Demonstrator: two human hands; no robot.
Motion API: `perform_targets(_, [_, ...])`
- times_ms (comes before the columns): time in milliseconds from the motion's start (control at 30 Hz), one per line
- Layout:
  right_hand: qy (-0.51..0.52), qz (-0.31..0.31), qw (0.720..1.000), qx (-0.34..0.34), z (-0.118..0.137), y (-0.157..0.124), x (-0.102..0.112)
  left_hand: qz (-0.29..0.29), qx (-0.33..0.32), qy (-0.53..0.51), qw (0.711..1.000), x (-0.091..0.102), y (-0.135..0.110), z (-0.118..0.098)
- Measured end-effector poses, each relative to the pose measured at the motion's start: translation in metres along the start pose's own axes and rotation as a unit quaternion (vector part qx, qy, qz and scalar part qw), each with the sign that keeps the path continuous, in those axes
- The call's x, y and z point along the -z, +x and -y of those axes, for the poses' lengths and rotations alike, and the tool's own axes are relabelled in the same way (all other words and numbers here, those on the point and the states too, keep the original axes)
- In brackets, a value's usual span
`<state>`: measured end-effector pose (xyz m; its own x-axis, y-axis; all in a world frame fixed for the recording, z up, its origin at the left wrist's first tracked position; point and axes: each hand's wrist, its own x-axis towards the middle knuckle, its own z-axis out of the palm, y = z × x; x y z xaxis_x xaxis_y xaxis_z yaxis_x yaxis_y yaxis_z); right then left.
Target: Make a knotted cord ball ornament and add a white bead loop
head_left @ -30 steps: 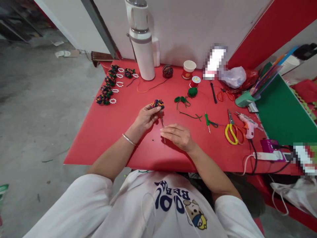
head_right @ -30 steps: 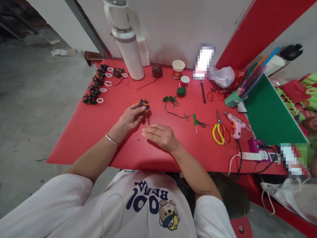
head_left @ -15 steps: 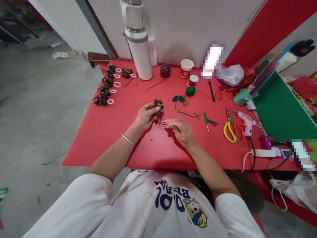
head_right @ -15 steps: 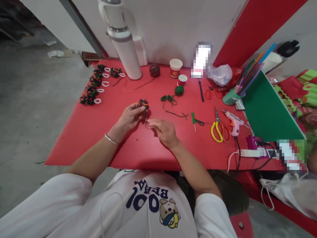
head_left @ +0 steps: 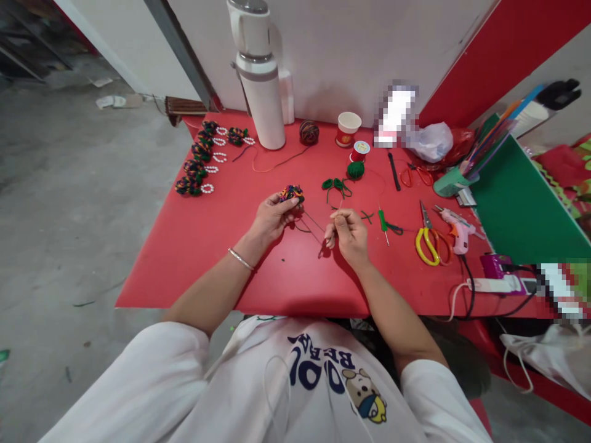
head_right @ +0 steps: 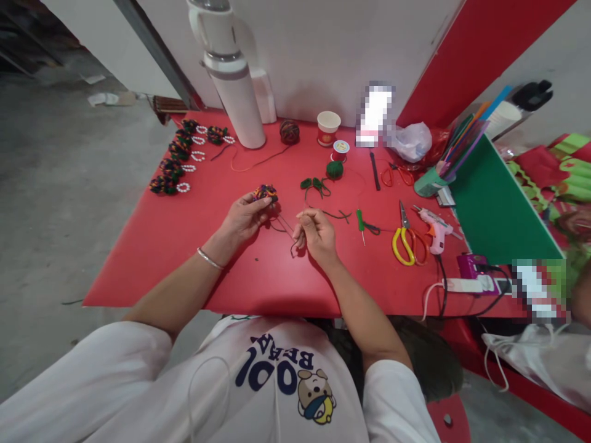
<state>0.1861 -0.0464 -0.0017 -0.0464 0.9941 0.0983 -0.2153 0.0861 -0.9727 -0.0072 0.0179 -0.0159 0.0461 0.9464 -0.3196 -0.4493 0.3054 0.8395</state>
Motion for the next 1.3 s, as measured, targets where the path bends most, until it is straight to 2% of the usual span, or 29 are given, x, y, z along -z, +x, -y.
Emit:
perform_targets(200, [-0.036, -0.007, 0.998, -0.050, 0.001, 0.003, 0.000, -0.039, -0.021, -0.008, 0.999, 0.004, 0.005, -0.002])
perform_targets(367, [-0.048, 0.042, 0.993, -0.097, 0.001, 0.005, 0.006, -0.051, -0.033, -0.005, 0.998, 0.010, 0.008, -0.006])
perform_targets(467, [-0.044, 0.065, 0.992, -0.095, -0.001, 0.006, 0.008, -0.058, -0.041, -0.010, 0.997, 0.008, 0.007, -0.006])
perform_targets(600, [-0.012, 0.038, 0.997, -0.063, -0.007, 0.010, 0.008, -0.022, -0.024, -0.024, 0.999, 0.000, 0.002, -0.004])
perform_targets(767, [-0.024, 0.017, 0.997, -0.069, -0.012, 0.013, 0.009, 0.003, 0.007, -0.024, 1.000, -0.006, -0.005, -0.003])
perform_targets(1100, [-0.072, 0.131, 0.975, -0.165, -0.007, 0.007, 0.004, 0.070, -0.010, -0.019, 0.997, -0.011, -0.013, 0.001])
perform_targets(1300, [-0.068, 0.124, 0.972, -0.188, -0.005, 0.006, 0.003, 0.089, -0.017, -0.015, 0.996, -0.015, -0.016, 0.003])
